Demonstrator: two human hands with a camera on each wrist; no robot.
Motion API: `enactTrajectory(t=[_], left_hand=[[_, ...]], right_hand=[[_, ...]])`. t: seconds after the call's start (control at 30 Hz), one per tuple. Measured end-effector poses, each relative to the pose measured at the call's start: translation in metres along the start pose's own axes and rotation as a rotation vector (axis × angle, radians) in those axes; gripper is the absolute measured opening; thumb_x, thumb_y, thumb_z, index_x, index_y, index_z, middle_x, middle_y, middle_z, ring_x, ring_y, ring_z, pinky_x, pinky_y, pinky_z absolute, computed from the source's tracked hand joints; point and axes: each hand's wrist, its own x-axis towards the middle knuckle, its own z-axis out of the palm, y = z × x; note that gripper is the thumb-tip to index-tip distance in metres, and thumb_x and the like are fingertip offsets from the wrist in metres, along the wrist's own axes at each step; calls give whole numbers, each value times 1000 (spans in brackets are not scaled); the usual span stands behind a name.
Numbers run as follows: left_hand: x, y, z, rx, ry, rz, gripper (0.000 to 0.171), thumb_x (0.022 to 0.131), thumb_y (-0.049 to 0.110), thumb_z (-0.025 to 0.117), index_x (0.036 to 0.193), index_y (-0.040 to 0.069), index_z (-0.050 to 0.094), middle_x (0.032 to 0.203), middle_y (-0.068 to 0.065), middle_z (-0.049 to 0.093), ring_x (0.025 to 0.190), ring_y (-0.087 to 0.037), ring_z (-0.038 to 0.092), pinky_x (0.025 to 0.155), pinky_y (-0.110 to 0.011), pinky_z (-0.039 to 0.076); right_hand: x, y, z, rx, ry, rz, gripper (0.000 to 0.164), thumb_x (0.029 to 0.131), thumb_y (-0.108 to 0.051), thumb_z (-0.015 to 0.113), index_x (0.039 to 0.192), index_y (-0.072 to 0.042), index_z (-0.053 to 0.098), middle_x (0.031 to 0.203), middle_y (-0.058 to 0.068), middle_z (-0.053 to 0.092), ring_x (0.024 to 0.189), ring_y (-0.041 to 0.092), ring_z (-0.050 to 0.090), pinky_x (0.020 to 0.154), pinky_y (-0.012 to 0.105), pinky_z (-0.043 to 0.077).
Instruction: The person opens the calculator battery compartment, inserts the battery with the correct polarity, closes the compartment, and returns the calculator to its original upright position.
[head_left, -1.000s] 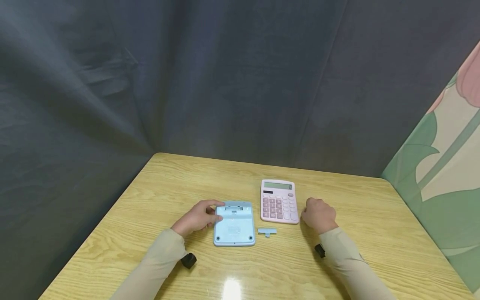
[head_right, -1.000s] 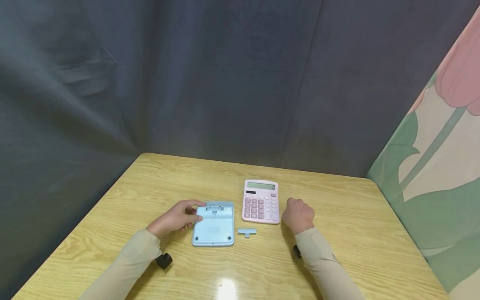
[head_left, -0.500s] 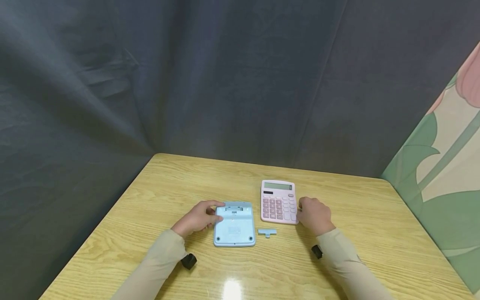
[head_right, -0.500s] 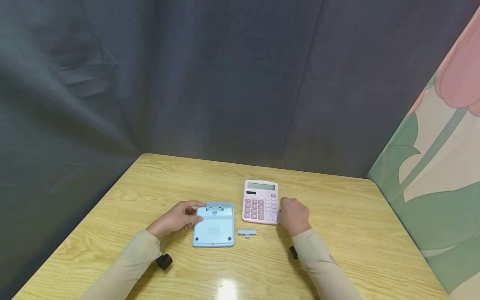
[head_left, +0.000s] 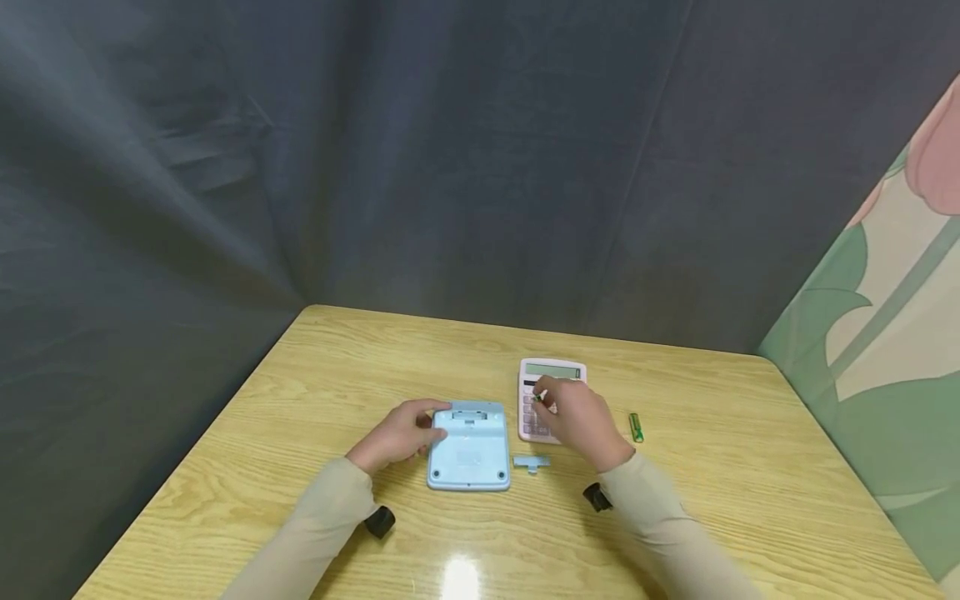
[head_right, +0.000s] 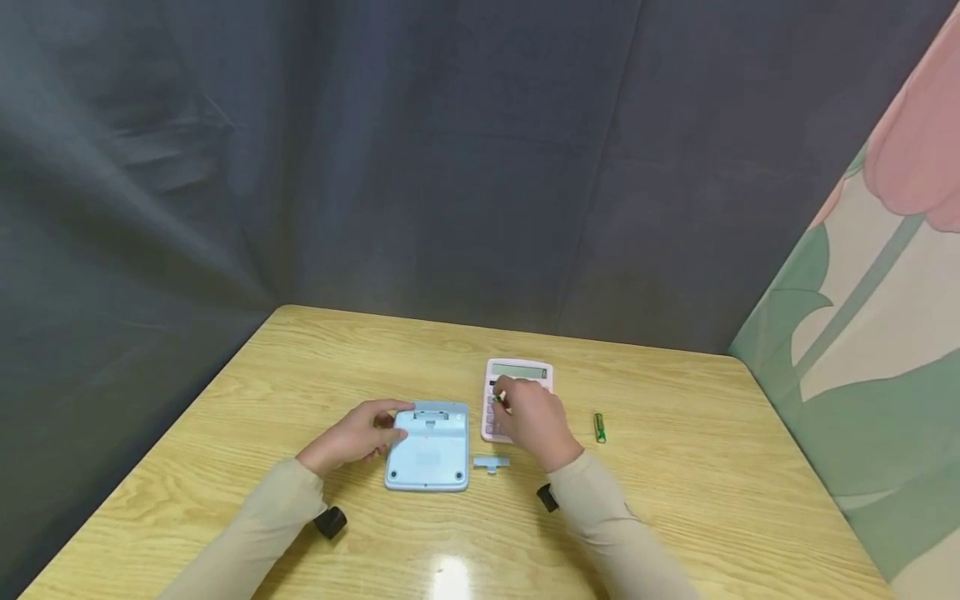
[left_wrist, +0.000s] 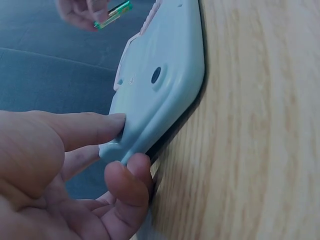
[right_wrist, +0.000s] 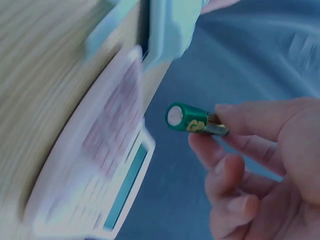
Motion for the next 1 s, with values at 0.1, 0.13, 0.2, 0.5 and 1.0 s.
enactTrajectory(t=[0.1, 0.13, 0.2, 0.5, 1.0], left_hand=[[0, -1, 0, 6, 1, -6, 47, 97, 8, 64, 144, 11, 55, 94, -13, 57, 64, -19, 51, 46, -25, 40], [0, -2, 1, 5, 1, -5, 47, 97, 8, 64, 144, 11, 55, 94, -13, 57, 64, -19, 51, 46, -25, 40], [0, -3, 0, 8, 3, -3, 47, 97, 9, 65, 143, 11, 55, 94, -13, 57, 64, -19, 52, 46, -25, 40], [1, -7, -2, -1, -16, 29, 47, 98, 10, 65, 143, 9, 55, 89, -12, 58, 56, -15, 46, 44, -25, 36], [3, -1, -1, 23, -17, 5, 46, 99, 10, 63, 144, 14, 55, 90, -13, 58, 56, -16, 47, 44, -25, 37]], right_hand=[[4, -15, 6, 2, -4, -89, 6, 90, -13, 73, 96, -12, 71, 81, -2, 70, 60, 4, 54, 51, 25, 43], [5, -20, 8, 9, -9, -112, 5, 91, -13, 73, 95, -13, 71, 81, -3, 70, 59, 4, 54, 51, 25, 43], [8, -29, 12, 12, -10, -154, 5, 91, -13, 74, 95, -14, 71, 82, -4, 70, 61, 4, 55, 52, 24, 44], [23, -55, 29, 10, 1, -242, 9, 92, -15, 74, 100, -13, 73, 89, -1, 71, 72, 12, 65, 58, 27, 50], [28, -56, 50, -5, 18, -300, 11, 91, -15, 75, 102, -16, 75, 93, -2, 73, 80, 10, 67, 65, 25, 54]])
